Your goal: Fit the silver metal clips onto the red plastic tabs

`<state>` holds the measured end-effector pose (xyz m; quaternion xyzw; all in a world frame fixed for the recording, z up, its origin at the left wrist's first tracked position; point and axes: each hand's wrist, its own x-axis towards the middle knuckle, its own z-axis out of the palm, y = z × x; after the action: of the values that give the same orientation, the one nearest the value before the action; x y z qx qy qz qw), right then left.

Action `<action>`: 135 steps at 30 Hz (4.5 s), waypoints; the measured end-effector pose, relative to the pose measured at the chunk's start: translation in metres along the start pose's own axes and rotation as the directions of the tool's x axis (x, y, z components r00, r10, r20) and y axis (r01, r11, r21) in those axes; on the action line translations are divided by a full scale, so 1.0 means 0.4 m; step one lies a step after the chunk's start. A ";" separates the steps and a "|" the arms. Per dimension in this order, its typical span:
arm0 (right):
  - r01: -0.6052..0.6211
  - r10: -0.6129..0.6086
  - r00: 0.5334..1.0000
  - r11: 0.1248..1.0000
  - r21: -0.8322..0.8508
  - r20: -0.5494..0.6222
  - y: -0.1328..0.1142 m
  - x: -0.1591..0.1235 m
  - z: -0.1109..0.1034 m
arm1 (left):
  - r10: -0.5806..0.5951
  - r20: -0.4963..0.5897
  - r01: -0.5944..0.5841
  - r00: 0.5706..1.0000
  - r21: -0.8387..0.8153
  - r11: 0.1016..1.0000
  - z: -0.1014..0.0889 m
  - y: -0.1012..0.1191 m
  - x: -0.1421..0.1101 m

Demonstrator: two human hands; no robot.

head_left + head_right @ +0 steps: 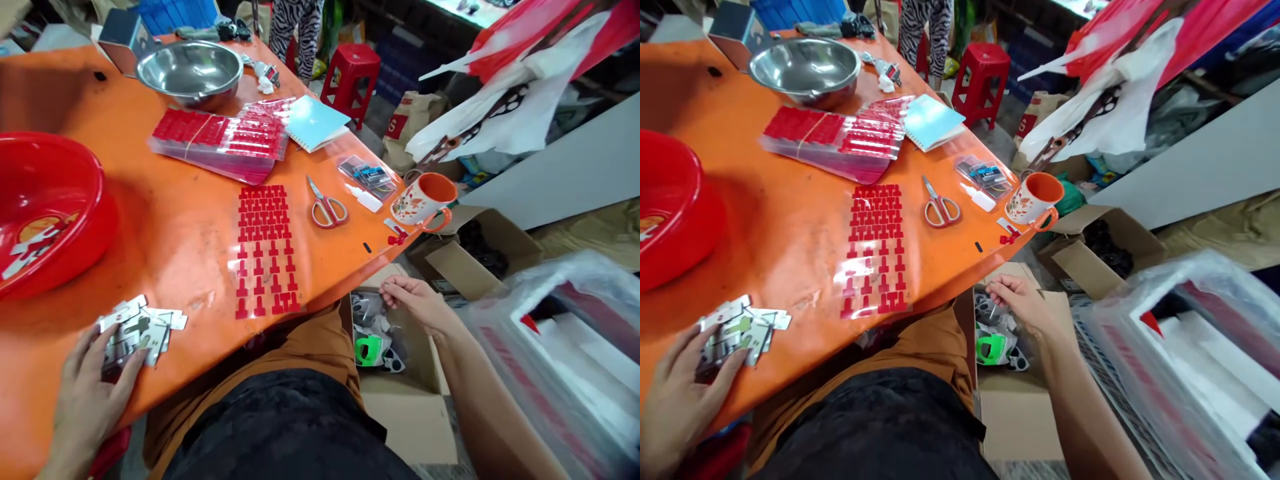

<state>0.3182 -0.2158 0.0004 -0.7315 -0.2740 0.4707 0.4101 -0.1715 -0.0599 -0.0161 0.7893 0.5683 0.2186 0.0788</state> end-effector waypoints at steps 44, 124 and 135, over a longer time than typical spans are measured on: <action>0.506 -0.529 0.842 0.704 -0.498 0.108 -0.247 0.287 0.459 | 0.166 0.096 -0.133 0.981 -0.283 0.950 0.076 0.234 0.084; 0.388 -0.397 0.910 0.917 0.090 0.119 -0.253 0.139 0.531 | -0.045 0.194 0.078 0.980 -0.164 0.983 -0.003 0.113 0.223; 0.281 -0.320 0.933 0.933 0.224 0.163 -0.241 0.120 0.544 | -0.251 0.363 0.441 0.898 -0.738 0.510 0.062 0.197 0.185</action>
<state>0.1375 -0.0542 0.0130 -0.5864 -0.3744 0.4970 0.5186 -0.0735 -0.0148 0.0102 0.5542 0.5413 0.3470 0.5286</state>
